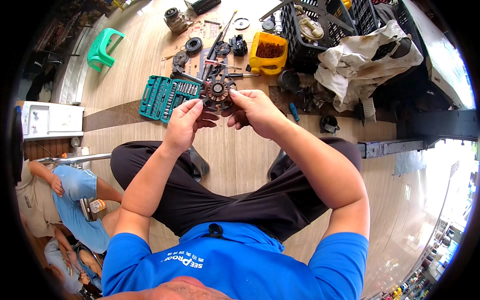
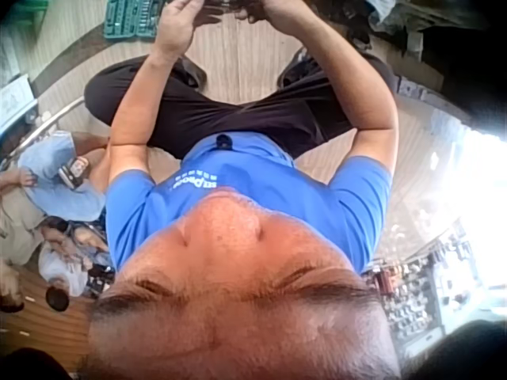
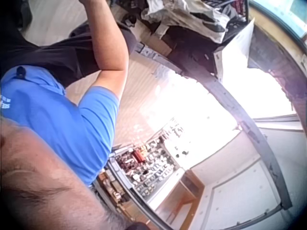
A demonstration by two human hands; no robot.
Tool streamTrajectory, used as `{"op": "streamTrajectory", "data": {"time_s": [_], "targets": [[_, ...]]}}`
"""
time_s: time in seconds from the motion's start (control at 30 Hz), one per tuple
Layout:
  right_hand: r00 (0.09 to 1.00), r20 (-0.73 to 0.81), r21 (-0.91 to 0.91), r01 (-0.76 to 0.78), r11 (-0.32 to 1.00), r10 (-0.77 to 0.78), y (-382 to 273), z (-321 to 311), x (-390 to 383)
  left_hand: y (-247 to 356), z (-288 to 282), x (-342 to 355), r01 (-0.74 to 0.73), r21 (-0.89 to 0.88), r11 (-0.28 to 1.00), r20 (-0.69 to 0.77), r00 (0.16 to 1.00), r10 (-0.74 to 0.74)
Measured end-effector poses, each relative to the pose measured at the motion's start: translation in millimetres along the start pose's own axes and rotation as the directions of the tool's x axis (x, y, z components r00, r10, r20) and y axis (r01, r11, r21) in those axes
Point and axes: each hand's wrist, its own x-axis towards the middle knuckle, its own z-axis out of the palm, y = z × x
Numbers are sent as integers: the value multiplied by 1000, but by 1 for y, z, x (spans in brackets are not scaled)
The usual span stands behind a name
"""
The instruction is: The person disassembles an automotive alternator by hand while seated, using a screwdriver to remove internal components and pliers to detach wires from the stator and housing.
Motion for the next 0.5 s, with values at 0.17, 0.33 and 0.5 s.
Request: {"op": "streamTrajectory", "data": {"time_s": [0.17, 0.33, 0.5], "targets": [[1000, -2, 8, -12, 1000, 12, 2, -1, 1, 0, 0, 0, 2, 24, 1000, -5, 1000, -2], [1000, -3, 21, -11, 1000, 11, 3, -2, 2, 3, 2, -1, 3, 48, 999, -10, 1000, -3], [999, 13, 93, -31, 995, 30, 2, -2, 1, 0, -1, -1, -22, 41, 999, -1, 1000, 22]]}}
